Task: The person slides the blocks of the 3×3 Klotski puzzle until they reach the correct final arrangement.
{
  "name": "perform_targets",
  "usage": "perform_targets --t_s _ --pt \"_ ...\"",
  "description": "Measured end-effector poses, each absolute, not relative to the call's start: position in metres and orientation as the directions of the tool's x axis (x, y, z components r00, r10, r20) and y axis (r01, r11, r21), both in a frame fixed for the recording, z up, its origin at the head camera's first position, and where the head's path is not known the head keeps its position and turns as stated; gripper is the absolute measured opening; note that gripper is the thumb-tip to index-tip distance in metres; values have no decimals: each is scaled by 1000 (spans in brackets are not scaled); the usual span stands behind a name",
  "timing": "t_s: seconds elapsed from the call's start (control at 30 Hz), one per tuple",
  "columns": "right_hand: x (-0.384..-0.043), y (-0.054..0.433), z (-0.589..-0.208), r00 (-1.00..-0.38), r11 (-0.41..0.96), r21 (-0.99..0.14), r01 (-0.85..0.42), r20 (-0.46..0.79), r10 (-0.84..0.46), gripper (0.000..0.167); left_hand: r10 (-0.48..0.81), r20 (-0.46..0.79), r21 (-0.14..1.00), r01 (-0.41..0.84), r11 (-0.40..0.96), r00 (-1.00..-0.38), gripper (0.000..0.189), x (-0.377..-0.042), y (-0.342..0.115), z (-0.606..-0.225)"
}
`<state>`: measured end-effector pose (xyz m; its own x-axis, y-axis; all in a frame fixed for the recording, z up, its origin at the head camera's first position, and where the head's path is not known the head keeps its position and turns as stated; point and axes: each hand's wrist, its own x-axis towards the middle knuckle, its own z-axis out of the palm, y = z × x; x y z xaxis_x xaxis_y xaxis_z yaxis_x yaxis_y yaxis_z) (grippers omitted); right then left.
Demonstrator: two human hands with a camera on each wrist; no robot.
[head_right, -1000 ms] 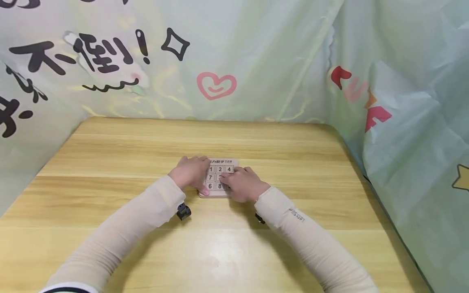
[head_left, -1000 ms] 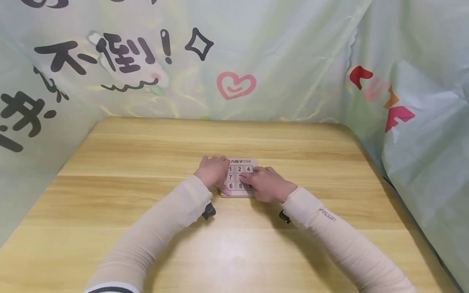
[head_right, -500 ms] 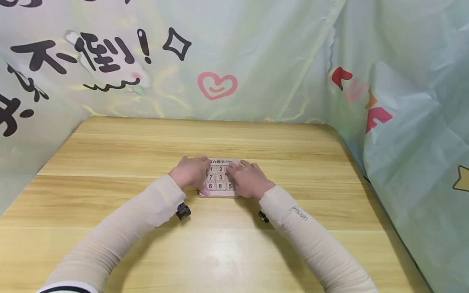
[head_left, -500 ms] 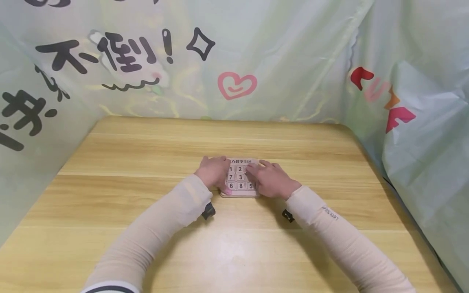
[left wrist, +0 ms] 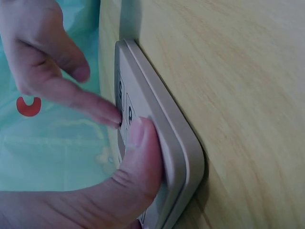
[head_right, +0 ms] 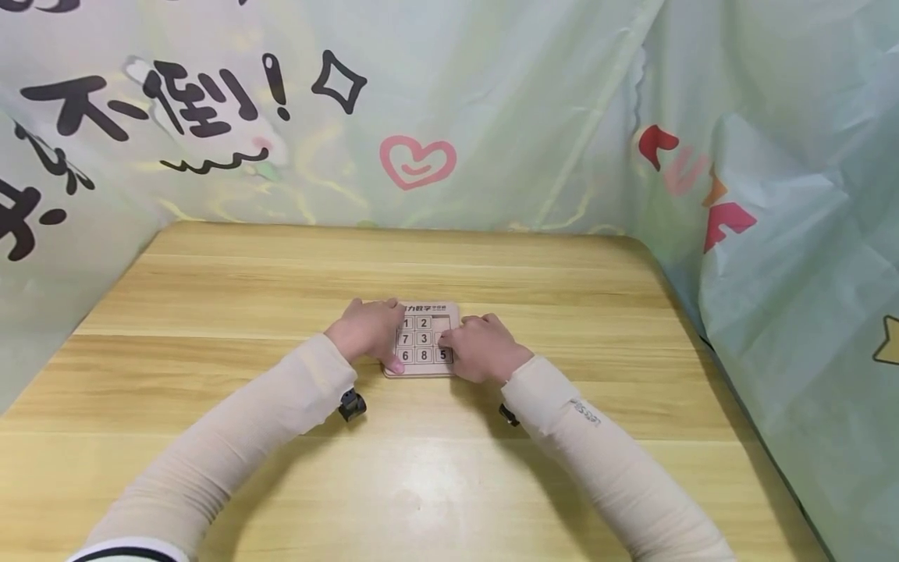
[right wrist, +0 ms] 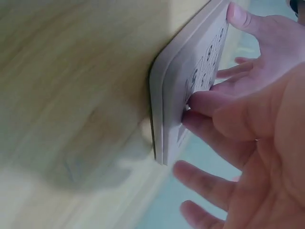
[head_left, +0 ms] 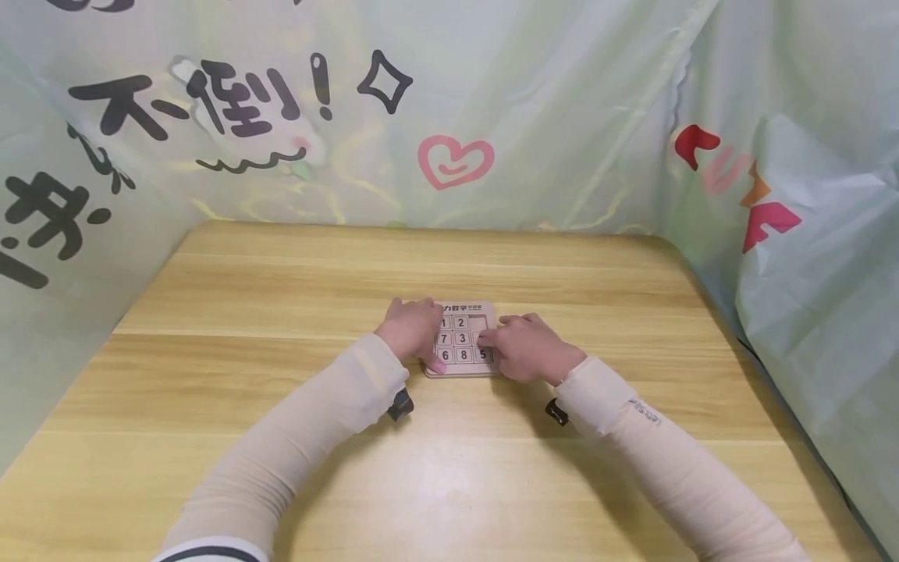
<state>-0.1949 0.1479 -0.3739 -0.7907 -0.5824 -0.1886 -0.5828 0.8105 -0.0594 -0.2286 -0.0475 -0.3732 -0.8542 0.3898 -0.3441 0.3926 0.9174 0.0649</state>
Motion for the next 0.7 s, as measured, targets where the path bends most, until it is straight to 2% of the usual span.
perform_targets --t_s 0.3,0.43,0.6,0.7 --pt "-201 138 -383 -756 760 -122 -638 -90 -649 57 389 -339 56 395 917 -857 104 -230 -48 -377" --pt "-208 136 -386 -764 773 -108 -625 -120 -634 61 387 -335 56 392 918 -859 103 -230 -48 -375" --pt "-209 139 -382 -815 830 -60 -555 -164 -556 53 396 -333 63 398 915 -856 104 -229 -48 -374" --pt "-206 139 -380 -780 795 -78 -601 -163 -605 50 394 -336 55 400 915 -855 105 -230 -48 -374"
